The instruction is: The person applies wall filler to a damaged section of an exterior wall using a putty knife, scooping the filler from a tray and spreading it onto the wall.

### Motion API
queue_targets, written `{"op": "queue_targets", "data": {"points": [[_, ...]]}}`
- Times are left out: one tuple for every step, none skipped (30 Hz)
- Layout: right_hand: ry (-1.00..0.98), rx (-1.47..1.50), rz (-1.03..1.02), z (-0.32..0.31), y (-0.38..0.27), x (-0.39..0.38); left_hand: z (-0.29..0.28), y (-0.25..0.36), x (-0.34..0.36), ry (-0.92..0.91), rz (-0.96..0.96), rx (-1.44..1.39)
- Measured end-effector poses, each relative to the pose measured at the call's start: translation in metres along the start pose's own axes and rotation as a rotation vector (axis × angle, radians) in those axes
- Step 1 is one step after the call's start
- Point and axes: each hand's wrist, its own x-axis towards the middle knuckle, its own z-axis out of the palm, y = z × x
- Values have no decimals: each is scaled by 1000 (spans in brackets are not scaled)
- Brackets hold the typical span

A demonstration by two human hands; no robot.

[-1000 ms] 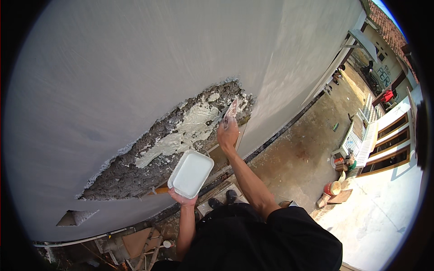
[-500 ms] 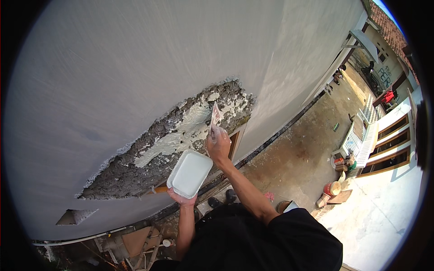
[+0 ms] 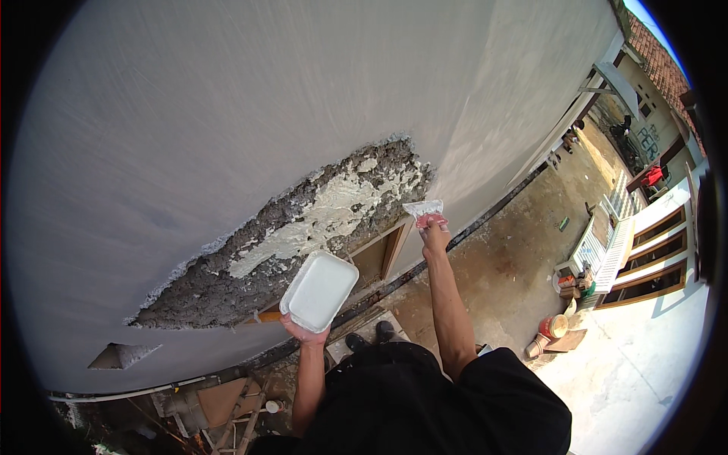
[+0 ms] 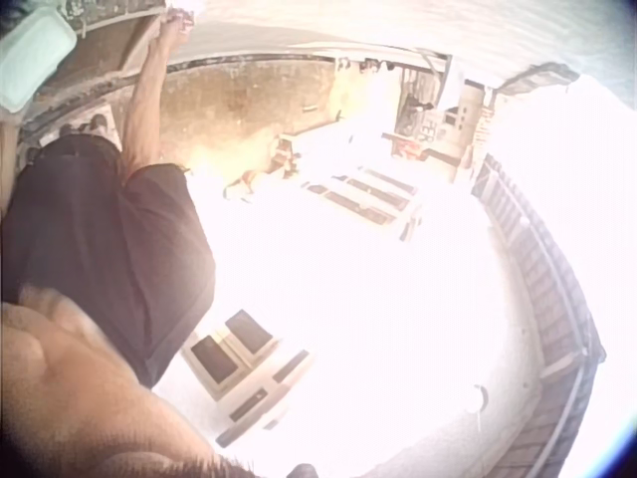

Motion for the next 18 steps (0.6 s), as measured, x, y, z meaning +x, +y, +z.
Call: {"op": "queue_targets", "data": {"points": [[-28, -20, -10, 1, -2, 9, -5, -2, 1, 1, 0, -6], [-31, -18, -11, 3, -6, 16, -7, -2, 1, 5, 4, -12], [-43, -72, -21, 3, -12, 23, -8, -2, 1, 3, 4, -12], [-61, -130, -27, 9, -16, 23, -8, -1, 0, 6, 4, -11], [-65, -187, -40, 12, -20, 23, -8, -1, -1, 9, 1, -11], [-66, -189, -38, 12, -23, 20, -8, -1, -1, 11, 2, -12], [-93, -232, -49, 14, -26, 15, -10, -1, -1, 26, 2, -28], [-124, -277, -57, 17, -27, 8, -10, 0, -2, 44, 7, -45], [-130, -285, -48, 16, -31, 2, -10, -1, -1, 55, 15, -46], [-154, -300, -47, 15, -34, -6, -8, -1, 1, 35, 11, -31], [-186, -319, -37, 15, -35, -19, -9, 1, 0, 23, 16, -14], [-207, -337, -13, 13, -38, -35, -10, 2, -1, 48, 42, -16], [-275, -318, -4, 13, -48, -57, -11, 2, 1, 31, 22, -20], [-343, -295, 8, 15, -60, -82, -11, 3, 1, 15, 2, -23], [-405, -338, 20, 19, -73, -110, -9, 3, 1, 36, 30, -29], [-461, -377, 27, 22, -83, -137, -6, 2, 3, 45, 14, -30], [-475, -389, 40, 21, -89, -158, -2, 1, 2, 51, -5, -32], [-567, -456, 56, 19, -92, -177, 0, 0, 1, 63, 11, -35]]}}
